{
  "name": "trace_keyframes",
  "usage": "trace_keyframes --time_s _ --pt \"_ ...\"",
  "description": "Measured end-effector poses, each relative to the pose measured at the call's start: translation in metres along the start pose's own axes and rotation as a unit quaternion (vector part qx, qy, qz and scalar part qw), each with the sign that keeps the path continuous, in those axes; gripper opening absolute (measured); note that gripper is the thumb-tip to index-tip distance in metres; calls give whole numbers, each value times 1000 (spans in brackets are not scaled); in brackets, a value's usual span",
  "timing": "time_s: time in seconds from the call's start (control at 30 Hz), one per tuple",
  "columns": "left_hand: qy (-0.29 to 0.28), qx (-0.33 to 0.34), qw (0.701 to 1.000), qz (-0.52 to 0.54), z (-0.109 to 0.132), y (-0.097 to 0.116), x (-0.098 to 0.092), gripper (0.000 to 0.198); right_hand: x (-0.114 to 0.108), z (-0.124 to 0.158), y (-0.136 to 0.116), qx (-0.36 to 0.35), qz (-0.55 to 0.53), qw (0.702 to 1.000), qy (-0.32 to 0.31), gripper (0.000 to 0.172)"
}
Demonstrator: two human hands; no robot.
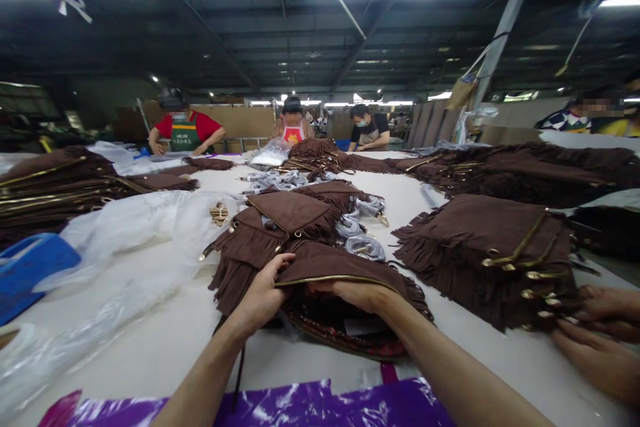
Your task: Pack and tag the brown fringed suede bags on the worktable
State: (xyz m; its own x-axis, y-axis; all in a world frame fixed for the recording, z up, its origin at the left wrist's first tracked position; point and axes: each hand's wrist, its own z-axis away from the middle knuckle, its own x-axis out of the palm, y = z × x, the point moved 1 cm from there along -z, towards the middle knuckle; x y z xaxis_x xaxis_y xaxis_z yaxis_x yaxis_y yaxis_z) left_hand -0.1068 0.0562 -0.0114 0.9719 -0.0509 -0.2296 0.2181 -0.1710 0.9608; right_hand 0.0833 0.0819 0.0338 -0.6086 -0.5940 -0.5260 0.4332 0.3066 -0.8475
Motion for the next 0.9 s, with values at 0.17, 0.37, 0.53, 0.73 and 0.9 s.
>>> trace_keyframes --time_s 0.17,0.37,0.53,0.73,0.9 --pt "11 11 1000 -17 1 1 1 57 4 0 -1 27 -22 994 -104 34" --pt "2 39 996 -85 3 -1 -4 59 -3 25 1 56 89 992 -68 28" --pt "86 157 916 -359 14 20 -3 76 -33 78 1 87 158 983 -30 14" --pt "-14 365 809 -462 47 85 78 26 -59 111 3 151 -33 987 51 21" --pt "-234 202 861 -404 27 64 155 45 -63 110 11 102 -20 993 53 24"
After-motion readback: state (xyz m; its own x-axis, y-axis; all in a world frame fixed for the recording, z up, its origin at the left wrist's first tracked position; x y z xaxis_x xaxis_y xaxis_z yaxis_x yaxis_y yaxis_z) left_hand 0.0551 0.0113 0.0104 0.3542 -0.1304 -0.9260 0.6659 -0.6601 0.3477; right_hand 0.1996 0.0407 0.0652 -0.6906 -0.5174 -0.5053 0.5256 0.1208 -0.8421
